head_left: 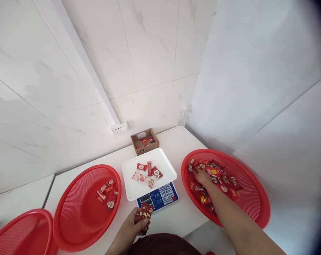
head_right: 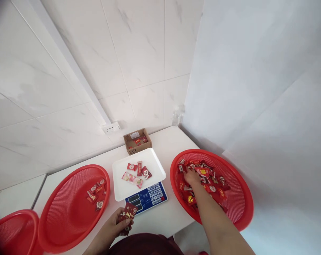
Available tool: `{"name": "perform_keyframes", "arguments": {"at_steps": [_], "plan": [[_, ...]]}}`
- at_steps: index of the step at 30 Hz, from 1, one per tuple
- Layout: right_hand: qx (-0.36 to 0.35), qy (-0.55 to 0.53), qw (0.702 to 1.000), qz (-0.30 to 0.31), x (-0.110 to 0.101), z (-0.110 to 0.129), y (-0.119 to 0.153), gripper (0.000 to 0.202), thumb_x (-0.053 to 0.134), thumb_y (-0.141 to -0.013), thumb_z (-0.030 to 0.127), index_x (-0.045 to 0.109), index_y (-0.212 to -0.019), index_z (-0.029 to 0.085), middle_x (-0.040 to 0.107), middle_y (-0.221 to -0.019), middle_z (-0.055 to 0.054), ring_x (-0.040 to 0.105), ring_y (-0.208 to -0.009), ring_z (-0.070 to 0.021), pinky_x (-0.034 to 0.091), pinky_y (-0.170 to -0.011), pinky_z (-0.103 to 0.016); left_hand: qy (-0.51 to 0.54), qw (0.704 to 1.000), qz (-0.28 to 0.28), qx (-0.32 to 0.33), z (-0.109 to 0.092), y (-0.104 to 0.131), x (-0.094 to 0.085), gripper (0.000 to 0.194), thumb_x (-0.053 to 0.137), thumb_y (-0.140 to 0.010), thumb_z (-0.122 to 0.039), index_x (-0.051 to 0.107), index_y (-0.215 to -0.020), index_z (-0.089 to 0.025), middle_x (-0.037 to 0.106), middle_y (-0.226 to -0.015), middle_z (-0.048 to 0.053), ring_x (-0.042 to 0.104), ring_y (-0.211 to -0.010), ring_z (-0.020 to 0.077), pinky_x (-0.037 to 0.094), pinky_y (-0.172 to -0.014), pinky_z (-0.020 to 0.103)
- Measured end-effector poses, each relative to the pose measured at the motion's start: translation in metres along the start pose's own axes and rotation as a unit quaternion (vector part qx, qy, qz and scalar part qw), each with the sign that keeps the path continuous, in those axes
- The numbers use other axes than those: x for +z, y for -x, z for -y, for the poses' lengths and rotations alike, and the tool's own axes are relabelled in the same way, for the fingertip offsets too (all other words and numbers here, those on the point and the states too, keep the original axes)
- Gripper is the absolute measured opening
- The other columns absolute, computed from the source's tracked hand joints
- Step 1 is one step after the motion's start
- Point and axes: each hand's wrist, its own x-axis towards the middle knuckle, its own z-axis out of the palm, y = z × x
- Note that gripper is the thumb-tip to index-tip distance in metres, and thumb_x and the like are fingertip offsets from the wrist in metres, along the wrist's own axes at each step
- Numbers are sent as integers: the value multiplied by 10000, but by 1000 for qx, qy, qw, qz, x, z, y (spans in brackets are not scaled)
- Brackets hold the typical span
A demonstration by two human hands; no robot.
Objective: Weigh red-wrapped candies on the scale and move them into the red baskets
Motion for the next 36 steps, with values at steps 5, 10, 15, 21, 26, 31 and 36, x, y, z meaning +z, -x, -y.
{"name": "perform_keyframes", "arguments": {"at_steps": [5, 10, 15, 21, 26, 31, 36], "plan": [[-16, -5, 999, -45, 4, -5, 4, 410, 298, -870, 239, 625, -1093, 131, 612, -1161, -139, 531, -1101, -231, 362, -925, -328, 9, 1000, 3, -11, 2, 0, -2, 410, 689, -637, -418, 494, -901, -174, 587, -762, 16, 527, -656, 113, 360, -606, 247], [-18, -15, 998, -57, 10, -11, 9, 411, 295, -876, 239, 628, -1085, 116, 632, -1134, -134, 552, -1073, -219, 362, -933, -303, 18, 1000, 8, -12, 2, -1, 0, 392, 687, -638, -395, 494, -899, -175, 598, -771, 18, 527, -653, 108, 364, -611, 245], [7, -23, 999, -27, 14, -11, 7, 442, 335, -868, 317, 526, -1233, 157, 562, -1252, -114, 515, -1142, -240, 370, -948, -358, 8, 1000, 6, -2, 0, 2, 0, 374, 673, -653, -379, 500, -909, -169, 608, -787, 28, 539, -677, 120, 378, -622, 254], [29, -42, 999, 3, 13, -5, -6, 508, 267, -879, 341, 381, -1349, 187, 534, -1285, -113, 545, -1108, -254, 391, -918, -380, 12, 1000, 7, -4, 1, 5, -2, 381, 680, -647, -393, 497, -902, -175, 602, -790, 21, 530, -667, 112, 369, -621, 250], [25, -37, 999, 13, 11, -1, -11, 493, 254, -877, 299, 455, -1295, 131, 558, -1244, -159, 542, -1105, -267, 391, -912, -394, 14, 1000, -8, -6, 3, 8, -4, 391, 684, -639, -397, 494, -899, -175, 591, -764, 11, 517, -648, 105, 355, -601, 241], [0, -32, 999, 12, 9, -1, -4, 415, 293, -868, 255, 608, -1117, 151, 610, -1177, -125, 540, -1107, -241, 376, -930, -345, 22, 1000, -2, 9, 3, 10, -2, 371, 673, -653, -387, 494, -898, -174, 588, -759, 9, 516, -645, 104, 355, -605, 242], [18, -45, 999, 16, 9, -4, 3, 436, 312, -858, 276, 525, -1218, 155, 627, -1145, -124, 602, -1008, -246, 427, -854, -337, 10, 1000, -2, -7, 7, 6, -2, 398, 689, -626, -388, 480, -889, -174, 590, -740, 6, 505, -615, 98, 341, -587, 238]]}}
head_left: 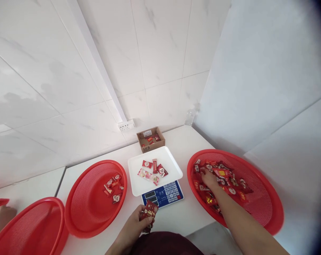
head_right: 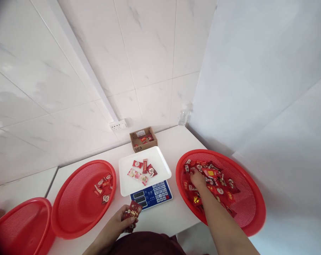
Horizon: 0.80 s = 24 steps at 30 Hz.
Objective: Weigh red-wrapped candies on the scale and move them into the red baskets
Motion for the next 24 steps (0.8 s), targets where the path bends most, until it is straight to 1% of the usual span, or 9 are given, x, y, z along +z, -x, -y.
{"name": "perform_keyframes", "arguments": {"at_steps": [2, 4, 8, 11, 14, 16, 18, 21, 24], "plan": [[8, -3, 1000, -1, -1, 0, -2, 487, 314, -855, 276, 418, -1315, 156, 603, -1183, -131, 596, -1023, -246, 428, -852, -341, -5, 1000, -3, 1, 1, -1, -1, 387, 685, -631, -382, 480, -887, -175, 592, -745, 7, 508, -617, 98, 339, -588, 236], [14, -2, 1000, 1, -3, 0, -5, 535, 332, -846, 283, 343, -1365, 153, 569, -1225, -149, 579, -1053, -255, 421, -862, -354, -7, 1000, -4, 3, 1, 0, -1, 372, 677, -640, -374, 481, -885, -175, 592, -746, 7, 511, -622, 99, 339, -590, 236], [12, 4, 1000, 12, -5, 1, -12, 568, 367, -830, 316, 329, -1375, 159, 522, -1276, -161, 543, -1105, -274, 411, -881, -376, -11, 1000, 1, 4, 0, 1, -1, 362, 671, -647, -391, 483, -872, -180, 587, -742, 7, 510, -618, 103, 330, -575, 235], [5, 10, 1000, 12, -5, 3, -10, 578, 372, -829, 329, 326, -1374, 142, 484, -1307, -176, 514, -1138, -284, 398, -901, -385, -9, 1000, 1, 4, -1, 2, 0, 369, 676, -642, -395, 485, -873, -180, 588, -752, 10, 511, -626, 104, 333, -580, 235], [-5, 18, 1000, 4, -6, 4, -2, 563, 372, -830, 349, 349, -1359, 159, 444, -1338, -174, 505, -1142, -294, 388, -912, -406, -11, 1000, -1, 0, -2, 2, 2, 371, 676, -641, -390, 490, -882, -179, 591, -762, 13, 519, -641, 108, 342, -587, 236], [-12, 21, 1000, -2, -7, 4, 4, 529, 359, -836, 361, 389, -1331, 177, 444, -1335, -170, 519, -1120, -299, 393, -902, -413, -13, 1000, -3, 0, -2, 2, 2, 369, 674, -641, -384, 493, -885, -175, 591, -765, 16, 523, -648, 111, 347, -591, 238], [-14, 23, 1000, -5, -9, 4, 8, 478, 328, -847, 355, 456, -1273, 180, 490, -1283, -175, 557, -1061, -297, 411, -871, -411, -14, 1000, -6, 2, -3, 3, 3, 365, 672, -642, -379, 495, -884, -172, 590, -761, 17, 521, -648, 111, 348, -594, 240], [-15, 26, 1000, -7, -12, 5, 12, 411, 317, -850, 340, 547, -1157, 192, 590, -1135, -159, 602, -966, -281, 436, -814, -396, -11, 1000, -6, 2, -4, 4, 3, 362, 674, -641, -385, 498, -877, -175, 591, -762, 17, 511, -638, 107, 345, -593, 240], [-22, 27, 999, -18, -12, 5, 17, 368, 363, -833, 326, 571, -1111, 205, 624, -1053, -138, 600, -950, -276, 438, -797, -385, -7, 1000, -2, 2, -5, 6, 4, 364, 677, -640, -393, 499, -875, -177, 591, -766, 18, 511, -636, 107, 344, -595, 241]]}}
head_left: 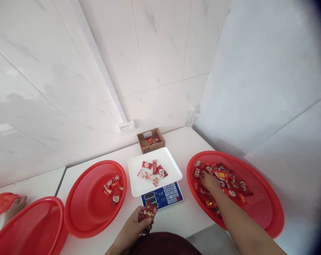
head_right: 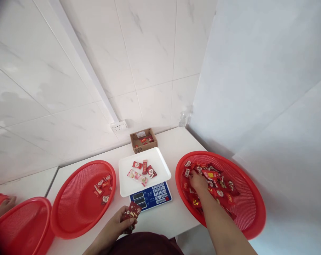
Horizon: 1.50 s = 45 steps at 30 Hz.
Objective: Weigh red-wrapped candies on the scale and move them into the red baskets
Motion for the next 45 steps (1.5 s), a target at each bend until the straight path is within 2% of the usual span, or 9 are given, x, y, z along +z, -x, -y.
{"name": "perform_keyframes", "arguments": {"at_steps": [9, 14, 17, 21, 23, 29, 33, 37, 45], "plan": [[21, -64, 995, -71, 1, 4, 23, 264, 410, -773, 208, 652, -875, 175, 638, -949, -133, 591, -904, -258, 432, -786, -349, 1, 1000, -1, -4, 3, -2, -1, 379, 681, -629, -385, 496, -885, -177, 589, -760, 15, 515, -643, 111, 346, -593, 240], [68, -157, 974, -151, -20, 12, 28, 355, 333, -810, 251, 588, -1023, 126, 615, -1028, -161, 561, -977, -266, 439, -812, -352, 16, 1000, 14, 16, 4, 1, -3, 339, 663, -658, -355, 486, -879, -170, 588, -749, 9, 500, -616, 95, 331, -580, 234], [40, -226, 960, -162, -30, 33, 42, 387, 336, -828, 356, 547, -1080, 152, 621, -1059, -124, 596, -909, -223, 470, -766, -304, 23, 999, 18, 20, 4, 1, -3, 331, 657, -669, -351, 489, -887, -167, 591, -759, 14, 507, -632, 98, 346, -600, 242], [-87, -395, 914, -20, -26, 84, 74, 322, 431, -765, 385, 578, -972, 187, 654, -987, -87, 627, -787, -201, 495, -676, -291, 17, 1000, 18, 10, 4, -1, -4, 363, 669, -653, -361, 485, -897, -166, 594, -770, 22, 516, -641, 105, 353, -600, 245], [-122, -406, 906, 20, -20, 111, 88, 268, 460, -735, 359, 600, -892, 193, 665, -940, -71, 631, -740, -193, 497, -648, -293, 15, 1000, 20, 10, 5, -1, -5, 382, 676, -643, -376, 484, -898, -168, 593, -768, 20, 516, -634, 104, 352, -592, 243], [-178, -394, 900, 45, -10, 158, 101, 297, 480, -721, 305, 618, -964, 207, 670, -979, -47, 631, -722, -170, 487, -671, -296, 30, 999, 19, 21, 12, 4, -11, 387, 675, -644, -389, 484, -895, -165, 589, -771, 15, 523, -646, 103, 367, -602, 242], [-204, -379, 903, 16, -12, 164, 103, 367, 467, -722, 282, 603, -1053, 200, 618, -1129, -76, 618, -818, -178, 463, -802, -328, 33, 999, 7, 29, 14, 7, -14, 380, 671, -646, -383, 482, -890, -162, 589, -766, 16, 527, -655, 107, 367, -601, 240], [-182, -378, 908, 24, -15, 154, 113, 336, 467, -737, 347, 615, -991, 185, 647, -1045, -87, 609, -810, -203, 458, -790, -351, 29, 999, -1, 29, 13, 10, -17, 376, 658, -663, -380, 484, -910, -157, 591, -770, 19, 521, -642, 102, 361, -591, 235], [-237, -399, 854, 236, -21, 149, 181, 399, 426, -795, 537, 579, -759, 170, 615, -696, -30, 563, -651, -166, 426, -591, -276, -7, 998, 35, 59, 8, 6, -15, 391, 639, -690, -428, 520, -925, -139, 570, -708, 7, 486, -602, 94, 363, -589, 244]]}}
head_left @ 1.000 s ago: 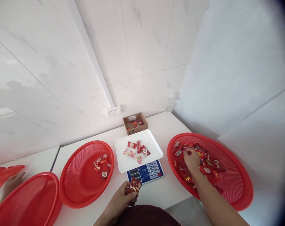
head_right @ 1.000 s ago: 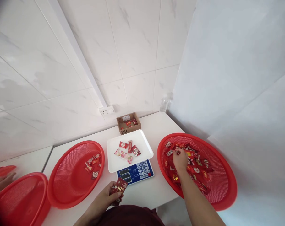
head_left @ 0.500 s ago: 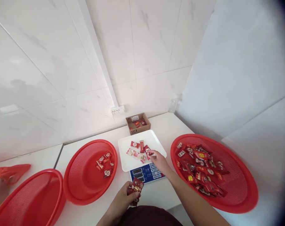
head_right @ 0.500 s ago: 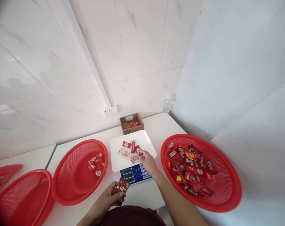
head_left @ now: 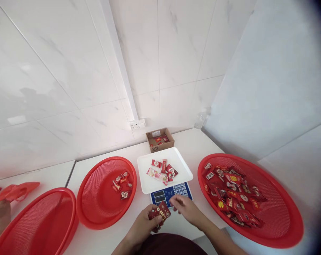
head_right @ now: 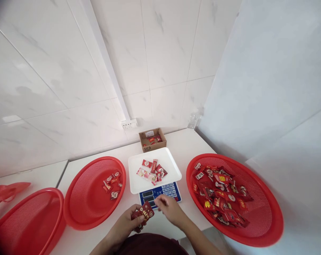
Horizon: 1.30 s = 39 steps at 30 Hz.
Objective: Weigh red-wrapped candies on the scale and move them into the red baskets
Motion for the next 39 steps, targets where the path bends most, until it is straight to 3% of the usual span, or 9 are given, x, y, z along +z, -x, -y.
{"name": "perform_keyframes", "arguments": {"at_steps": [5, 10, 21, 28, 39], "plan": [[-14, -15, 997, 76, 25, 18, 21, 444, 408, -806, 566, 571, -750, 156, 613, -678, -28, 532, -625, -141, 405, -597, -256, 10, 999, 49, 4, -4, -4, 6, 408, 670, -659, -444, 535, -884, -131, 576, -700, 10, 480, -584, 92, 353, -577, 245], [2, -27, 995, 94, 28, 18, 27, 495, 390, -794, 605, 565, -697, 152, 565, -606, -12, 493, -574, -131, 385, -566, -245, -19, 999, 47, -8, -3, -3, 6, 425, 650, -668, -490, 525, -857, -130, 591, -707, 22, 518, -605, 110, 351, -557, 238], [-17, -99, 994, 52, 29, 33, 27, 529, 406, -761, 649, 569, -662, 156, 535, -585, -7, 443, -533, -111, 382, -533, -236, -25, 999, 23, -9, 3, -9, 3, 555, 462, -712, -668, 531, -814, -127, 511, -635, -1, 462, -527, 94, 350, -524, 239], [-14, -113, 991, 65, 30, 34, 27, 573, 395, -752, 672, 609, -681, 145, 593, -624, -35, 457, -536, -112, 389, -535, -236, -42, 997, 53, 26, -3, -6, 1, 535, 450, -755, -622, 613, -761, -112, 471, -585, -5, 350, -486, 75, 264, -483, 221], [-7, -100, 994, 48, 29, 30, 25, 595, 373, -744, 696, 586, -637, 151, 528, -559, -13, 430, -503, -109, 372, -514, -234, -17, 998, 53, 19, -12, -4, 3, 568, 483, -723, -640, 645, -815, -104, 496, -607, 16, 344, -486, 77, 285, -485, 227]]}}
